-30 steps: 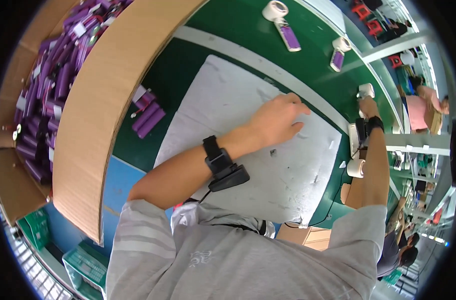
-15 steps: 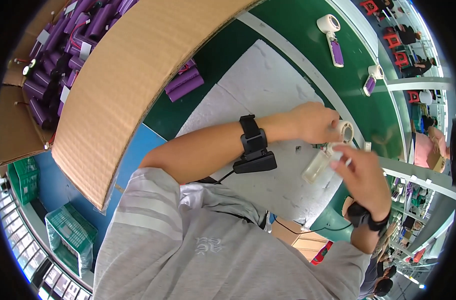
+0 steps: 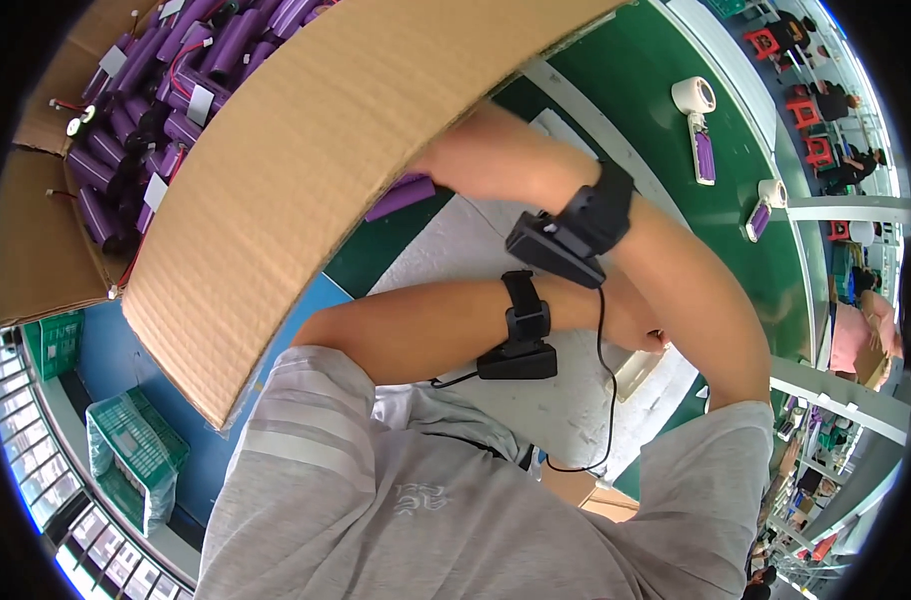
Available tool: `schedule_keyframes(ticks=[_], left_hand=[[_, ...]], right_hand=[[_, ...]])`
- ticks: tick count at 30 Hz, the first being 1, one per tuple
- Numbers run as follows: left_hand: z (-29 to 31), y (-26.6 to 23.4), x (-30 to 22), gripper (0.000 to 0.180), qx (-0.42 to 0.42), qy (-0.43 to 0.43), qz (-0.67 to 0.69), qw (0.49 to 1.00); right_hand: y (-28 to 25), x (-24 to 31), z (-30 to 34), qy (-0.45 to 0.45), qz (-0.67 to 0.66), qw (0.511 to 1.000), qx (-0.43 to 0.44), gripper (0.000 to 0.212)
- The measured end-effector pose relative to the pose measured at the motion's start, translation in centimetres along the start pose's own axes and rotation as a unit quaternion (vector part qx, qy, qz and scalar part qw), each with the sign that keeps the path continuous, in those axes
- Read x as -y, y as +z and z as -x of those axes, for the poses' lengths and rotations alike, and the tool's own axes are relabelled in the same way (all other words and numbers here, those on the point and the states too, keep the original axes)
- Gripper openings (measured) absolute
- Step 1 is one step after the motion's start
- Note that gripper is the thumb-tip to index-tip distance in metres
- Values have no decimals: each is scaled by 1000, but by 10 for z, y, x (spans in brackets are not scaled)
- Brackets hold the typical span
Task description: Assembling electronic components and circuit boards onto cylindrical batteries at a production workstation.
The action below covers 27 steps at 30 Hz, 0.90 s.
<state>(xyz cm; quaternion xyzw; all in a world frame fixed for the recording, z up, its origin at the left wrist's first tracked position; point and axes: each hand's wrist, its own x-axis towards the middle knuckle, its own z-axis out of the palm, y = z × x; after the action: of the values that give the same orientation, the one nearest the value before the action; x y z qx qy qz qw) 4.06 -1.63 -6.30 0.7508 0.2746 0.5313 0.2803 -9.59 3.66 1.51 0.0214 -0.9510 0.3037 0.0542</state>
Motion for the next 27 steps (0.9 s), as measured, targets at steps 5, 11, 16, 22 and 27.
schedule_keyframes(ticks=[5,11,16,22,27], left_hand=[[-21,-34,-20,25,281,-103,20,954],[-20,-36,-21,18,246,-123,-37,961],[-24,-32,-27,28,215,-155,-46,963],[-26,-40,-29,24,235,-158,7,959],[-30,-50,-32,26,255,-219,90,938]], right_hand=[[-77,17,62,226,-82,965,-104,27],[-95,108,226,92,-47,898,-427,27],[-40,118,319,421,-187,756,-465,20],[17,105,307,478,-7,780,-404,10],[34,97,297,443,63,785,-428,17]])
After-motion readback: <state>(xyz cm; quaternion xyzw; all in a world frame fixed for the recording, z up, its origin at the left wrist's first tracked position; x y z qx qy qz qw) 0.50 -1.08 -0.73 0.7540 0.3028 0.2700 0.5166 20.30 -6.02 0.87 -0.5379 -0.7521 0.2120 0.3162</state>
